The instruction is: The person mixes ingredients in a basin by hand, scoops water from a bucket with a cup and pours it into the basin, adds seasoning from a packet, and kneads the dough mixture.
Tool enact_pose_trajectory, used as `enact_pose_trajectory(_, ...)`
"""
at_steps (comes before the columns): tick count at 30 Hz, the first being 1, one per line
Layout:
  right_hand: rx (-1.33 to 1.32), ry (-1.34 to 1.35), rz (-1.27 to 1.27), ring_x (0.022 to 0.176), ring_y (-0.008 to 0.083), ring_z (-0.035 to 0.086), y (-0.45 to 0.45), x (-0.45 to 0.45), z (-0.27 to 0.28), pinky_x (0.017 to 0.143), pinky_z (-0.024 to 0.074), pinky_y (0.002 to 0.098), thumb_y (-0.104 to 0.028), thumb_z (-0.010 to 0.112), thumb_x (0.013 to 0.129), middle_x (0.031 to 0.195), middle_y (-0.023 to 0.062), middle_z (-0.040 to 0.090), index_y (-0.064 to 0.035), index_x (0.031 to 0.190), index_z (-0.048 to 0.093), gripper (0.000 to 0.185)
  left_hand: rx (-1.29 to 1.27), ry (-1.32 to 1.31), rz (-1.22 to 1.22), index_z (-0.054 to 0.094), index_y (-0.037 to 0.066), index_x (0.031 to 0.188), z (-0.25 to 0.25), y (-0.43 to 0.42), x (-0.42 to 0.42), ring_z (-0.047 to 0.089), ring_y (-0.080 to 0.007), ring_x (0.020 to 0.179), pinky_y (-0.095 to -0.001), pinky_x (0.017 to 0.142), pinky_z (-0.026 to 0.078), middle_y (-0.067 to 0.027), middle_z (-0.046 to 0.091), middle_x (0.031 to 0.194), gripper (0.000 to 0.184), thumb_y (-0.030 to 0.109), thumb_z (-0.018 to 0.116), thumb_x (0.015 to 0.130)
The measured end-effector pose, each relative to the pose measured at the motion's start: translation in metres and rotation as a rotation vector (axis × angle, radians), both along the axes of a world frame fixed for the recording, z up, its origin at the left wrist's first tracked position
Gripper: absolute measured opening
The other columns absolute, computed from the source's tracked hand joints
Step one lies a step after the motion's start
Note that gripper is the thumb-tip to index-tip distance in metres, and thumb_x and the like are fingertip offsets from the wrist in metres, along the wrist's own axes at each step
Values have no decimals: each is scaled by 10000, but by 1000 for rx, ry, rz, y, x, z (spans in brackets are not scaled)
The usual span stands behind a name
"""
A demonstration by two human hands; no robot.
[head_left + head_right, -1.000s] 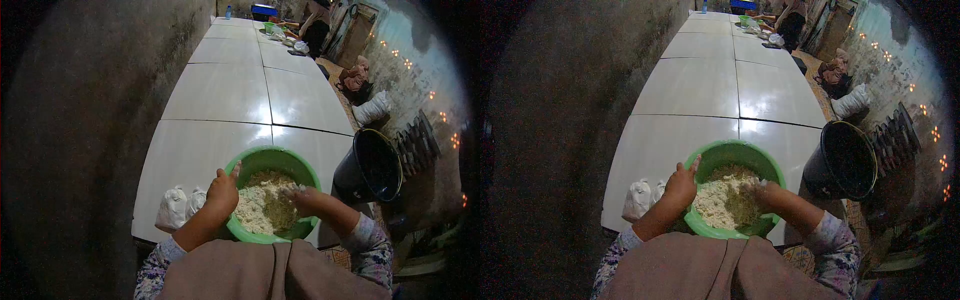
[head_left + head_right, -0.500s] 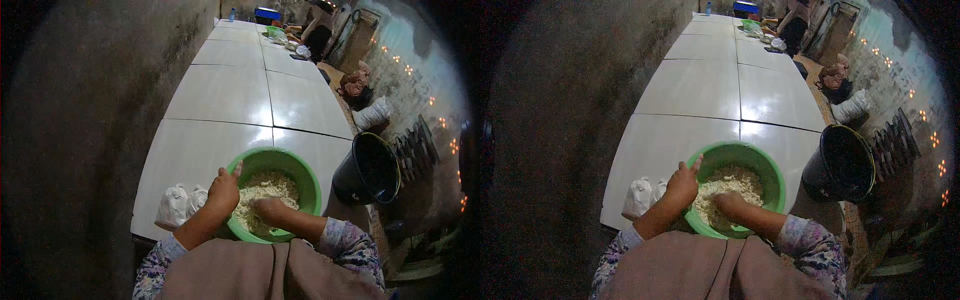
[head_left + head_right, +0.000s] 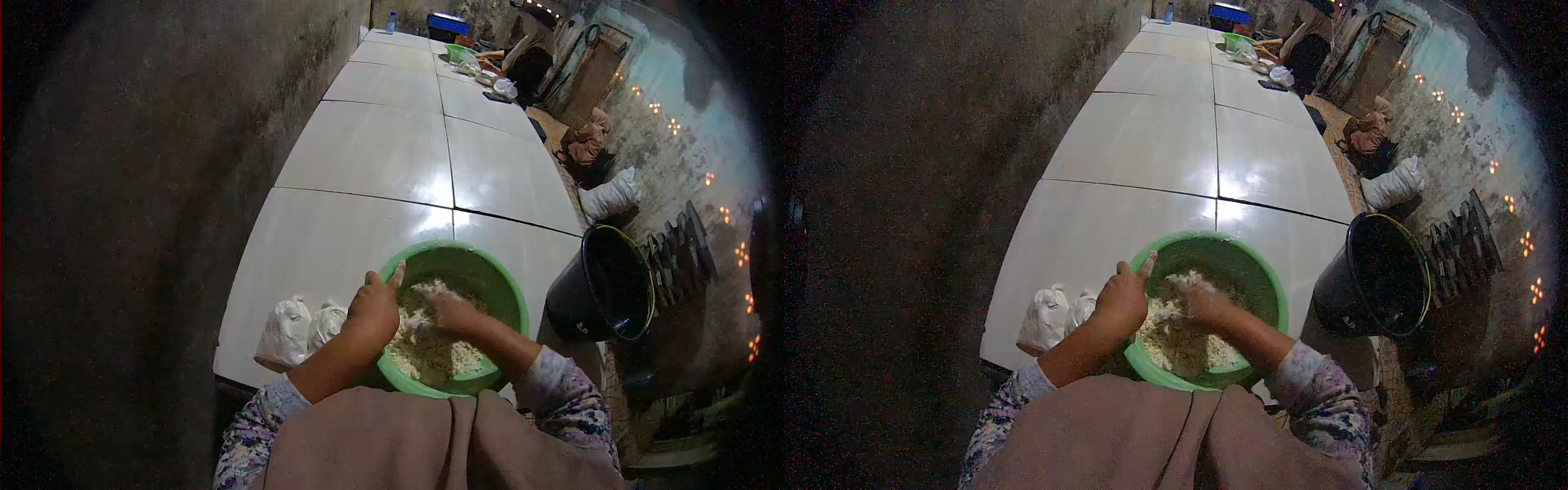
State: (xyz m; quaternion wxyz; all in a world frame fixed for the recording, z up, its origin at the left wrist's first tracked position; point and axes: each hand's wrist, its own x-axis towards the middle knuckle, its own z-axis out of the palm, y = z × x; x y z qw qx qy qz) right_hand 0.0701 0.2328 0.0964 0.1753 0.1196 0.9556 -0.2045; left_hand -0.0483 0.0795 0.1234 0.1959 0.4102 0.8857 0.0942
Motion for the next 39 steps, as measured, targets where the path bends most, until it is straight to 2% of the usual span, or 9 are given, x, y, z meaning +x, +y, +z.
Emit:
enact_pose_trajectory(1,46,-253,44,1216,391,490,-19,-10,8,1010,400,519,-298,634,840,1301,300,464,-64,1429,299,716,-4,1,2,183,234,1512,1,0,0,595,-361,952,-428,819,541,-230,416,1107,793,38,557,840)
enact_pose_trajectory(3,191,174,256,1131,394,545,-46,11,-14,938,446,529,-229,629,828,1218,253,527,-54,1376,384,626,-31,-3,-30,177,234,1513,3,0,-2,601,-357,946,-420,816,542,-225,417,1108,785,35,543,847)
enact_pose_trajectory(6,91,-78,385,1062,390,581,-40,18,-11,863,493,492,-170,618,809,1195,220,552,-39,1283,482,510,15,58,-48,179,237,1513,-6,-1,-3,609,-347,894,-411,798,548,-221,429,1081,764,52,528,859)
enact_pose_trajectory(13,157,98,181,827,347,661,10,26,19,711,537,444,-125,596,819,864,177,654,-50,1088,568,281,41,52,-34,189,233,1512,-2,-2,-2,608,-348,875,-429,787,552,-223,436,1058,724,51,483,876)
enact_pose_trajectory(24,405,73,148,724,327,670,4,37,81,612,527,454,-225,620,834,795,126,671,-100,976,601,190,21,11,-41,196,219,1510,0,-2,-2,599,-351,916,-435,797,548,-225,429,1067,717,40,479,876)
enact_pose_trajectory(33,52,45,44,962,346,632,3,55,66,782,521,438,-228,637,823,1039,176,636,-146,1135,623,323,28,43,-31,190,223,1511,-7,-1,-3,605,-351,910,-432,793,549,-224,433,1074,733,44,492,867)
enact_pose_trajectory(35,38,243,382,1117,386,557,2,62,44,882,504,440,-192,637,793,1149,206,596,-173,1240,592,450,28,44,-30,205,225,1508,-11,0,-3,606,-356,907,-427,790,549,-228,436,1079,727,38,487,865)
enact_pose_trajectory(37,184,-100,615,1328,393,360,-20,57,33,1006,410,514,-187,595,815,1397,223,422,-195,1323,527,513,53,48,-26,192,232,1511,-15,0,-3,602,-364,884,-443,780,538,-227,430,1059,753,36,491,848)
enact_pose_trajectory(39,581,7,1003,1364,373,318,-29,61,1,1001,395,542,-233,545,865,1503,190,284,-202,1353,494,492,73,56,-22,180,239,1514,-14,-1,-3,598,-373,861,-459,770,528,-227,423,1039,779,34,495,831)
